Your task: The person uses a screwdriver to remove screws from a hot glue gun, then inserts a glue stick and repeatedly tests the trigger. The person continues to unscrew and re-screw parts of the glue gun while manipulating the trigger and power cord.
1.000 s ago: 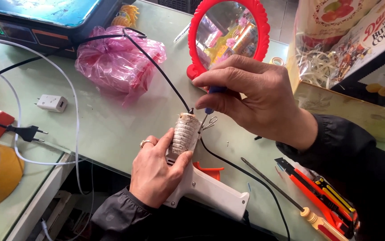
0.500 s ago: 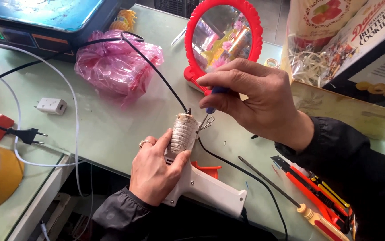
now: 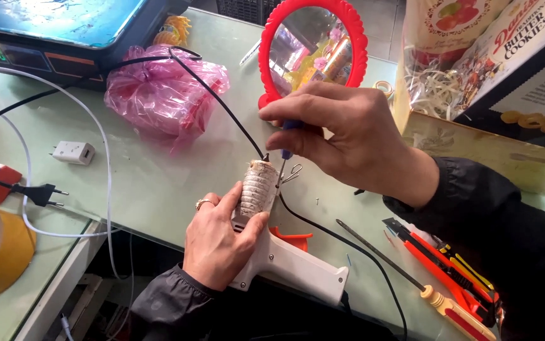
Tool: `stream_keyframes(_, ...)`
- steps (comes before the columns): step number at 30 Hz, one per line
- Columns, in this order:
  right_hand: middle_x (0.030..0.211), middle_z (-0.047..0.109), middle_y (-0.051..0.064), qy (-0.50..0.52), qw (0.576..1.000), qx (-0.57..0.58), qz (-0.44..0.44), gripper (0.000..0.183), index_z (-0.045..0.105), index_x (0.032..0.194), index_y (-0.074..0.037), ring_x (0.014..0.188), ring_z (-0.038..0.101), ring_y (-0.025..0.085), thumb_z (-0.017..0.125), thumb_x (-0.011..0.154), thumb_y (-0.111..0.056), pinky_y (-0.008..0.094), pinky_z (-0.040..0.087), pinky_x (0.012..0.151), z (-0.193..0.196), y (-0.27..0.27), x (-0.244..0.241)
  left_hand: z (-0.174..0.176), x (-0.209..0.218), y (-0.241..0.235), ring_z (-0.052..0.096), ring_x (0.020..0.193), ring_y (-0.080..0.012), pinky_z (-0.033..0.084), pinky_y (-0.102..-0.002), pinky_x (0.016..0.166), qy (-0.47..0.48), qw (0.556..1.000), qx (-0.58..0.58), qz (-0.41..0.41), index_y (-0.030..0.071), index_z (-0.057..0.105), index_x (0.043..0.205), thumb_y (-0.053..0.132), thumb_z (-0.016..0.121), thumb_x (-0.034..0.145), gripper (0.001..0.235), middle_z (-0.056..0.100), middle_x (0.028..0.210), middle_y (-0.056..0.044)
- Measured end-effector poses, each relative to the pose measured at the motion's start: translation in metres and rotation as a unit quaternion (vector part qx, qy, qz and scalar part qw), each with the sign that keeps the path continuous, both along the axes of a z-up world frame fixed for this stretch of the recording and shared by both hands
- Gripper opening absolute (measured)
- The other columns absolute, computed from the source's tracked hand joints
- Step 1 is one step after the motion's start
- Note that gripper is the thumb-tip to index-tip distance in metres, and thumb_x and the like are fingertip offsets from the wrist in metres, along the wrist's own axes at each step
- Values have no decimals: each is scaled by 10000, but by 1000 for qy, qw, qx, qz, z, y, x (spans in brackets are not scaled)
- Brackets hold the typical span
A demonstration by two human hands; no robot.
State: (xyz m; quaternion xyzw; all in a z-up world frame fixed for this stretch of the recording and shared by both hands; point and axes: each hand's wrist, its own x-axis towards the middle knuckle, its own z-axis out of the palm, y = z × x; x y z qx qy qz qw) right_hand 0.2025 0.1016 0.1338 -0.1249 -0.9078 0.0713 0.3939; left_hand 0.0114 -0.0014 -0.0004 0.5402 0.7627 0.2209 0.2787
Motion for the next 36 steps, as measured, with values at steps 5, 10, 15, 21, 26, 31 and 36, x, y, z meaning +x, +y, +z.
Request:
stream_keyframes(5, 1022, 756, 47, -37, 997, -46, -39, 302, 653, 1235, -71, 793, 672, 156, 820, 998, -154, 280, 583, 767, 5, -8, -4, 1, 1, -1, 613, 1112, -319, 498, -464, 964, 2, 1000, 9, 2, 335, 568, 1503, 573, 659, 796, 752, 620, 1132, -95)
stream_keyframes(10, 1126, 720, 75, -47, 997, 21, -65, 256, 720, 1196, -79, 869, 679, 193, 860, 987, -125, 310, 531, 754, 8, -13, 1, -1, 0, -2, 622, 1049, -314, 506, -455, 935, 6, 1000, 18, -5, 343, 578, 1472, 575, 655, 802, 713, 616, 1100, -91)
stream_keyframes(15, 1145, 792, 113, -54, 996, 46, -60, 304, 725, 1273, -66, 957, 761, 241, 841, 992, -79, 326, 578, 823, 6, -12, 4, 0, 2, -3, 617, 1107, -373, 497, -494, 963, 21, 999, 18, -23, 275, 524, 1525, 568, 623, 829, 761, 607, 1199, -140)
stream_keyframes(21, 1171, 781, 96, -93, 992, -41, 77, 223, 729, 1223, -65, 1039, 766, 233, 704, 1014, 8, 337, 602, 894, 20, -29, 1, 11, 2, -3, 617, 1089, -364, 495, -488, 952, 23, 999, -4, -31, 308, 543, 1482, 567, 601, 837, 697, 587, 1133, -116)
stream_keyframes(26, 1211, 768, 163, -100, 992, -42, 66, 233, 739, 1207, -45, 1131, 764, 286, 702, 991, 33, 363, 645, 971, 23, -16, 8, 1, 2, 10, 527, 1269, -381, 422, -491, 1056, 54, 980, 160, -100, 203, 503, 1539, 560, 624, 897, 745, 622, 1308, -138)
stream_keyframes(31, 1240, 765, 143, -119, 989, -56, 70, 278, 745, 1203, -64, 1173, 743, 272, 626, 989, 66, 383, 585, 1040, 24, -4, 10, 10, 17, 39, 647, 958, -313, 483, -397, 866, -83, 926, 303, -209, 155, 629, 1104, 281, 598, 993, 171, 762, 1030, -4)
stream_keyframes(36, 1258, 767, 96, -156, 987, -12, 35, 245, 732, 1263, -82, 1192, 720, 298, 656, 1030, -83, 431, 541, 1036, 26, -5, 10, -12, 17, 54, 764, 889, -179, 569, -314, 867, -99, 881, 437, -154, 153, 816, 1044, 262, 690, 985, 177, 832, 985, 7)
